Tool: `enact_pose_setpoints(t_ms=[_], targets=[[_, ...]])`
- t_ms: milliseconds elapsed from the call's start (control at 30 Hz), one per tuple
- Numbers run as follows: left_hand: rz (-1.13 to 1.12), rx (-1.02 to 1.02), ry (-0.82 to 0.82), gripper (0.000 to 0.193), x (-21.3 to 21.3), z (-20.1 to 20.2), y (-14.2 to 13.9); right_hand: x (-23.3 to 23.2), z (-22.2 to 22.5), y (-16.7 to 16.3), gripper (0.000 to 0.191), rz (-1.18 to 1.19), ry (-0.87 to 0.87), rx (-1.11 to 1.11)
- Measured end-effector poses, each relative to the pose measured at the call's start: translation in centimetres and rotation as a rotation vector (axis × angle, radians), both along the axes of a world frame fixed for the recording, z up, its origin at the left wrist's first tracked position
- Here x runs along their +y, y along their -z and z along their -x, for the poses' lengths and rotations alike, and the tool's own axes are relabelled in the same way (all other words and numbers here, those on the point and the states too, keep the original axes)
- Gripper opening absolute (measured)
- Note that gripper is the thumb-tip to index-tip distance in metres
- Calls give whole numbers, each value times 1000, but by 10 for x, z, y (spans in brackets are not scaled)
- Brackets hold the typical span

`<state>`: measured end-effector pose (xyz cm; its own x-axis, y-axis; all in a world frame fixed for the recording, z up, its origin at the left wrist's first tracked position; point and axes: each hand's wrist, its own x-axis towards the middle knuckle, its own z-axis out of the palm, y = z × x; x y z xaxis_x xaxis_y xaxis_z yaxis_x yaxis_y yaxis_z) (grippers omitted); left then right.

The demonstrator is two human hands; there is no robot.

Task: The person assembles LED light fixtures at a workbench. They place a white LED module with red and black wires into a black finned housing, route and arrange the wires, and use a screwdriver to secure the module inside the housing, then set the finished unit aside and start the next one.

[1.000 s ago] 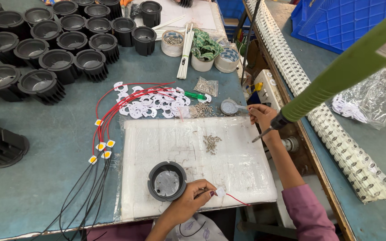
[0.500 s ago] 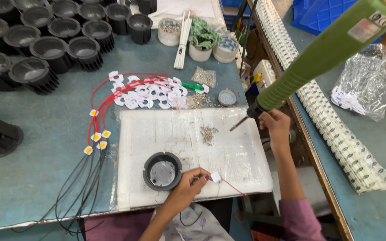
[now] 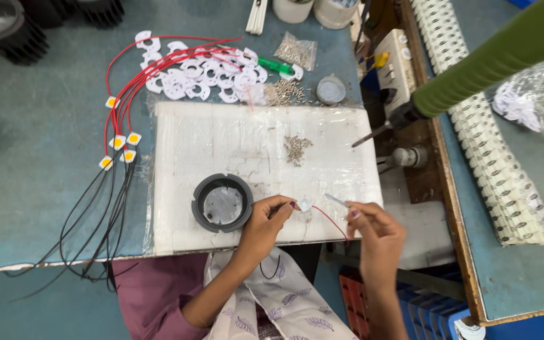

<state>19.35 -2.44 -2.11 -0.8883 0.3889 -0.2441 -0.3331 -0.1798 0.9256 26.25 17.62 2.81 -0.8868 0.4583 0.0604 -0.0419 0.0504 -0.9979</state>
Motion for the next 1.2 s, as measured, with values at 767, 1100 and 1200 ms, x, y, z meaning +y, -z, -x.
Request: enact_pose_setpoints(t_ms=[767, 1100, 1200], targets=[[-13, 20, -79, 22, 3, -7, 1, -64, -17, 14, 25, -832, 21, 168], [-3, 18, -94, 20, 2, -9, -5, -55, -15, 5, 20, -905, -154, 127], [-13, -4, -86, 20, 2, -8, -5, -48, -14, 1, 20, -971, -217, 127]])
